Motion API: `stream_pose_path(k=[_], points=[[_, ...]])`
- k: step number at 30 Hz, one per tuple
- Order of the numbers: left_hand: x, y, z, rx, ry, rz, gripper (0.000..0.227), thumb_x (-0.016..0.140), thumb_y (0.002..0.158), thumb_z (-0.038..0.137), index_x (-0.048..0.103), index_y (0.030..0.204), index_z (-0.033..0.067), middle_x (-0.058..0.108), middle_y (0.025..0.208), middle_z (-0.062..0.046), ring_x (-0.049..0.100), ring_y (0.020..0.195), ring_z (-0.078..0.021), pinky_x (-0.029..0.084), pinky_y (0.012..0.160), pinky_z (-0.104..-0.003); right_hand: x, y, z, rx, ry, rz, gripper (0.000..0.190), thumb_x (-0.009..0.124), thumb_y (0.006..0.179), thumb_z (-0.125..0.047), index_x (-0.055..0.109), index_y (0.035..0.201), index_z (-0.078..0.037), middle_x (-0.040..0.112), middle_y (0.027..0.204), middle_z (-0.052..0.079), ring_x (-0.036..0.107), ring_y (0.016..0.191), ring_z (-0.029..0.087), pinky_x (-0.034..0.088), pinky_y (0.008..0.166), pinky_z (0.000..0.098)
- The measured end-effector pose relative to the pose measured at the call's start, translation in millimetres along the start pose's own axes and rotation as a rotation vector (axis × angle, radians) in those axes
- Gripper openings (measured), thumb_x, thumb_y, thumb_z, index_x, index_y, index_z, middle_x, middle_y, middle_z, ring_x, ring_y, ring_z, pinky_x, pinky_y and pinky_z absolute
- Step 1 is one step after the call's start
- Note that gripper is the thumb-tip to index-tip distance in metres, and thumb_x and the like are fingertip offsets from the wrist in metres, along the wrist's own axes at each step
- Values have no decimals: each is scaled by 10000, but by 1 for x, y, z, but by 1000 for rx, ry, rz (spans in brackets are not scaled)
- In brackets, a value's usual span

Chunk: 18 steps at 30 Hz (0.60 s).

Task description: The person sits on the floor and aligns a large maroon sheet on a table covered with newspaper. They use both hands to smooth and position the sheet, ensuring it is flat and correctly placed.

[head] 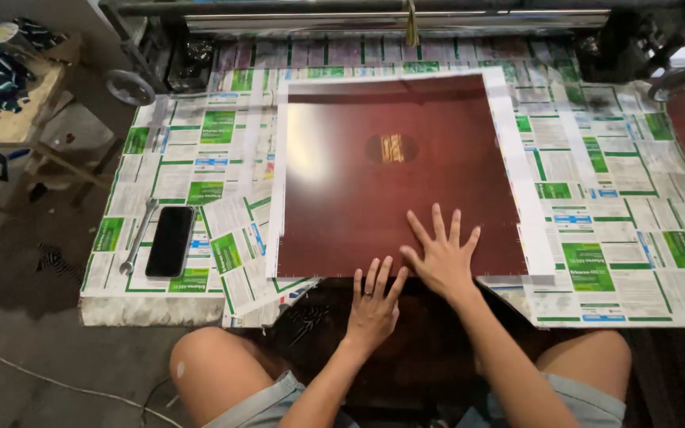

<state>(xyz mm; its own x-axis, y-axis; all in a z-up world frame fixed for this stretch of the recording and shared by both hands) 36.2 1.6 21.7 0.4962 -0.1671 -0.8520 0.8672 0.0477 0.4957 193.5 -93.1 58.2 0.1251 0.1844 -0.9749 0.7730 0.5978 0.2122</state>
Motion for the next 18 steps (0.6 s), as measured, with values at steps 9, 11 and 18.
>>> stream_pose_path(k=[9,11,18], points=[[8,-2,-2,-4,33,62,858,684,809,119,374,1605,197,351,1641,-146,317,1530,-333,173,1246,-571,32,124,33,49,56,-148,873,364,874,-820,160,1625,-426,34,1717,127,-16,1542,490,-42,1096,812],[7,-2,-3,-7,33,72,834,677,827,126,384,1605,195,357,1642,-145,325,1529,-330,171,1250,-562,32,142,36,57,64,-176,881,359,866,-833,155,1622,-430,19,1719,121,-28,1542,486,-50,1101,808],[14,-4,-5,-26,11,85,763,654,865,136,430,1589,226,389,1641,-108,361,1524,-300,197,1262,-531,39,190,49,78,107,-213,896,342,858,-852,121,1624,-443,-25,1723,117,-79,1553,472,-74,1114,799]])
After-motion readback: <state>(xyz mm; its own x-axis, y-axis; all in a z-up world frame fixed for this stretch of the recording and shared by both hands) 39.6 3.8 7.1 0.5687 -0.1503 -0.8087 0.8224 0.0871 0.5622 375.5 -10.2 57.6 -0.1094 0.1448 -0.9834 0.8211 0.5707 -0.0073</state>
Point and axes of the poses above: each hand's wrist, its own y-axis towards the middle knuckle, its own x-axis out of the palm, z = x × y, the point moved 4 cm from there along y, towards the middle knuckle
